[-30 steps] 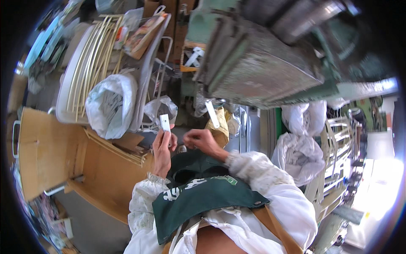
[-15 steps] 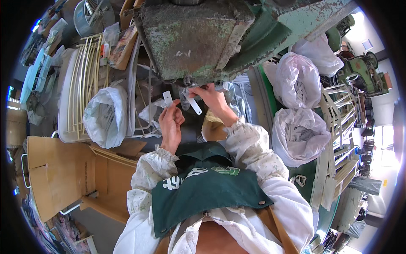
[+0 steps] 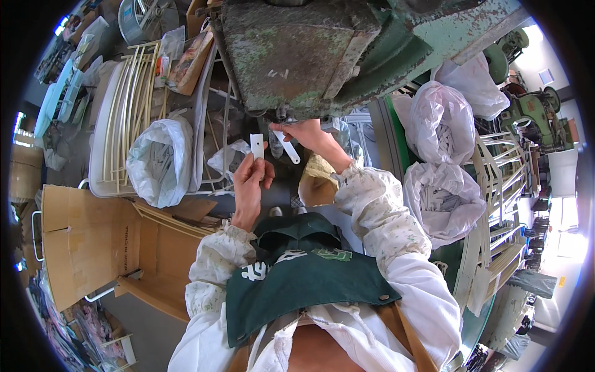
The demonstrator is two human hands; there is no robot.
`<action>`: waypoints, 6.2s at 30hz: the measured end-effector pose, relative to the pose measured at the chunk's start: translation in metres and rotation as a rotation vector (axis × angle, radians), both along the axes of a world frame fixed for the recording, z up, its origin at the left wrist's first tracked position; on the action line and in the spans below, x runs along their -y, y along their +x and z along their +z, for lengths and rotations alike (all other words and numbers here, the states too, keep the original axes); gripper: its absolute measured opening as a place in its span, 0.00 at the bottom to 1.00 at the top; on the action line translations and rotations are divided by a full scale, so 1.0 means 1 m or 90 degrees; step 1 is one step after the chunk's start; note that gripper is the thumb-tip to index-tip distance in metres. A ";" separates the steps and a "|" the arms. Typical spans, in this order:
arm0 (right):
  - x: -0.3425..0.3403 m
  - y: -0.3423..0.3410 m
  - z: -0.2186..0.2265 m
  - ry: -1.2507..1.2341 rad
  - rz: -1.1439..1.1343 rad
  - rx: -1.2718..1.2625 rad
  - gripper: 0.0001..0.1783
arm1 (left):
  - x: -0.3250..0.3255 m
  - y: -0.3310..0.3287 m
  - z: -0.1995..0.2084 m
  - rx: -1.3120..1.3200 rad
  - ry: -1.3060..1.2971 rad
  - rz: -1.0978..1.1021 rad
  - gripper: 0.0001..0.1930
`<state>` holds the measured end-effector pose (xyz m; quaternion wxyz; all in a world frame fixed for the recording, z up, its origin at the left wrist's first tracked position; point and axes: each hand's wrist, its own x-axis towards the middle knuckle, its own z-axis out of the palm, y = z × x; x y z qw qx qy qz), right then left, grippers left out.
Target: The person assembles white plastic L-shaped brackets by hand, inserting small metal pins into the joints. They repeatedly pick up brackets, align the pieces, and insert pins to secure them, then place the assembled units into a nearby bag.
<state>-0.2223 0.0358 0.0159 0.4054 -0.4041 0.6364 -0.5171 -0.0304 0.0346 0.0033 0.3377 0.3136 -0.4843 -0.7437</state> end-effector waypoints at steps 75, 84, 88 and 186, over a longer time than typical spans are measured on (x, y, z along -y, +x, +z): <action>-0.070 0.016 0.023 0.153 0.045 0.116 0.15 | 0.075 -0.002 0.011 0.158 0.007 -0.228 0.16; -0.071 0.008 0.024 0.119 0.048 0.112 0.17 | 0.072 -0.005 0.026 0.120 0.040 -0.229 0.16; -0.071 0.016 0.036 0.097 0.061 0.130 0.17 | 0.073 0.003 0.034 0.120 0.026 -0.245 0.15; -0.069 0.022 0.005 0.018 -0.167 -0.251 0.11 | -0.004 -0.068 0.002 -0.047 0.156 0.102 0.08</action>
